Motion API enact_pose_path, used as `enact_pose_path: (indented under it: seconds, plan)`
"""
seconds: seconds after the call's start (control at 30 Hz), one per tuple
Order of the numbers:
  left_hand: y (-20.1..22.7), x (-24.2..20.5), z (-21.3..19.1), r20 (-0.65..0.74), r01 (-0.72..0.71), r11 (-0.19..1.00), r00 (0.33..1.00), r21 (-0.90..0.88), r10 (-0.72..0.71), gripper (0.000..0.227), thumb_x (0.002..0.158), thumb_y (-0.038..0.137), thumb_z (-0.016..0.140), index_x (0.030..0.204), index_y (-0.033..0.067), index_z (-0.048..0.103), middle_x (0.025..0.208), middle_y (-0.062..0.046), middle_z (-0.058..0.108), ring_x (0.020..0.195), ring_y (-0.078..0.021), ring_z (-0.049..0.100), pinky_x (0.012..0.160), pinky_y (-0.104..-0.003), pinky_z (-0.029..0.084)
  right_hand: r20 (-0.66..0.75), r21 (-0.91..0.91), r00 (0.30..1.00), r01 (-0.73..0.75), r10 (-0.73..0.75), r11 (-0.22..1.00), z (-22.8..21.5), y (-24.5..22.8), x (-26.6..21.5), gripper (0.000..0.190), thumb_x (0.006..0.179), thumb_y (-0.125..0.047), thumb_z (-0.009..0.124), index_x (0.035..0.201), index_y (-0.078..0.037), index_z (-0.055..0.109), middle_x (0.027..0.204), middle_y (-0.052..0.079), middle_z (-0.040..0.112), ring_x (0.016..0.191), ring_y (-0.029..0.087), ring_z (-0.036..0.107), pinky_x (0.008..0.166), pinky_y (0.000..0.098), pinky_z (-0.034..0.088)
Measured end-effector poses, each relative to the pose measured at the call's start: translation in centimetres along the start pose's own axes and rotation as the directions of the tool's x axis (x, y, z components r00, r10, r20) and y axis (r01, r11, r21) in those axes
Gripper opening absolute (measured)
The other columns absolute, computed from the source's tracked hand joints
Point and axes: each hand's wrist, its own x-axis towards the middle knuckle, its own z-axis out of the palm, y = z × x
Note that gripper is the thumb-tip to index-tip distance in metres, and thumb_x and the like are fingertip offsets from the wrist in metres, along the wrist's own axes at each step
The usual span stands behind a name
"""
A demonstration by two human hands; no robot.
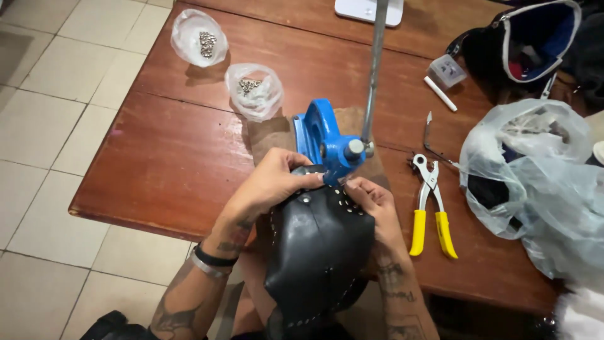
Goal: Attach metal studs to leather boots using a hand press tool and pliers.
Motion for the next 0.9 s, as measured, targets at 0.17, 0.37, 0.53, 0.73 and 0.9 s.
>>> enact_pose_path:
  seconds: [0.17,0.37,0.53,0.73,0.9]
  plan:
    - [-0.7,0.9,0.0,-0.019,0.015,1.000,1.000,-0.012,-0.015,0.021,0.080,0.014,0.083,0.090,-0.0027,0.078,0.079,-0.002,0.074,0.067,-0.0062,0.064,0.061,-0.024,0.054,-0.071,-0.064,0.996,-0.052,0.047,0.997,0.1,-0.5,0.5,0.016,0.096,-0.017,0.065,0.089,-0.003,0.069,0.082,-0.002,0.069,0.072,0.005,0.062,0.065,0.0199,0.049]
    - [-1.6,1.6,-0.7,0.026,0.092,0.995,0.995,-0.038,-0.091,0.022,0.080,0.016,0.083,0.089,-0.0021,0.078,0.076,-0.001,0.074,0.065,-0.0066,0.064,0.061,-0.024,0.053,-0.028,-0.023,0.995,-0.093,0.093,0.995,0.2,-0.7,0.7,0.014,0.093,-0.014,0.071,0.084,-0.004,0.067,0.079,0.000,0.069,0.068,0.007,0.061,0.063,0.0215,0.047]
    - [1.3,-1.0,0.1,-0.124,-0.326,0.901,0.920,0.285,0.372,0.043,0.074,0.014,0.084,0.115,0.0070,0.070,0.109,-0.004,0.072,0.084,-0.0140,0.065,0.074,-0.028,0.055,-0.004,-0.094,1.000,-0.030,0.030,0.995,-0.4,0.0,1.0,0.016,0.093,-0.009,0.074,0.082,-0.005,0.063,0.084,-0.002,0.066,0.074,0.005,0.060,0.068,0.0201,0.047]
    - [1.0,-2.0,0.3,0.082,-0.558,0.654,0.789,0.511,0.610,0.027,0.087,0.017,0.080,0.114,0.0090,0.077,0.131,-0.014,0.071,0.120,-0.0331,0.068,0.104,-0.039,0.052,-0.032,-0.133,0.998,-0.056,0.052,0.989,0.2,-0.5,0.9,0.013,0.093,-0.013,0.071,0.083,-0.004,0.067,0.080,-0.002,0.067,0.070,0.004,0.059,0.064,0.0201,0.046]
    - [0.2,-1.0,0.0,0.068,-0.495,0.665,0.826,0.559,0.559,0.030,0.077,0.023,0.085,0.103,0.0082,0.080,0.127,-0.014,0.070,0.119,-0.0350,0.063,0.100,-0.041,0.049,-0.004,-0.246,0.999,-0.032,0.032,0.969,-1.3,-0.3,1.7,0.016,0.095,-0.016,0.074,0.087,-0.005,0.067,0.079,-0.004,0.064,0.069,0.003,0.056,0.062,0.0198,0.042]
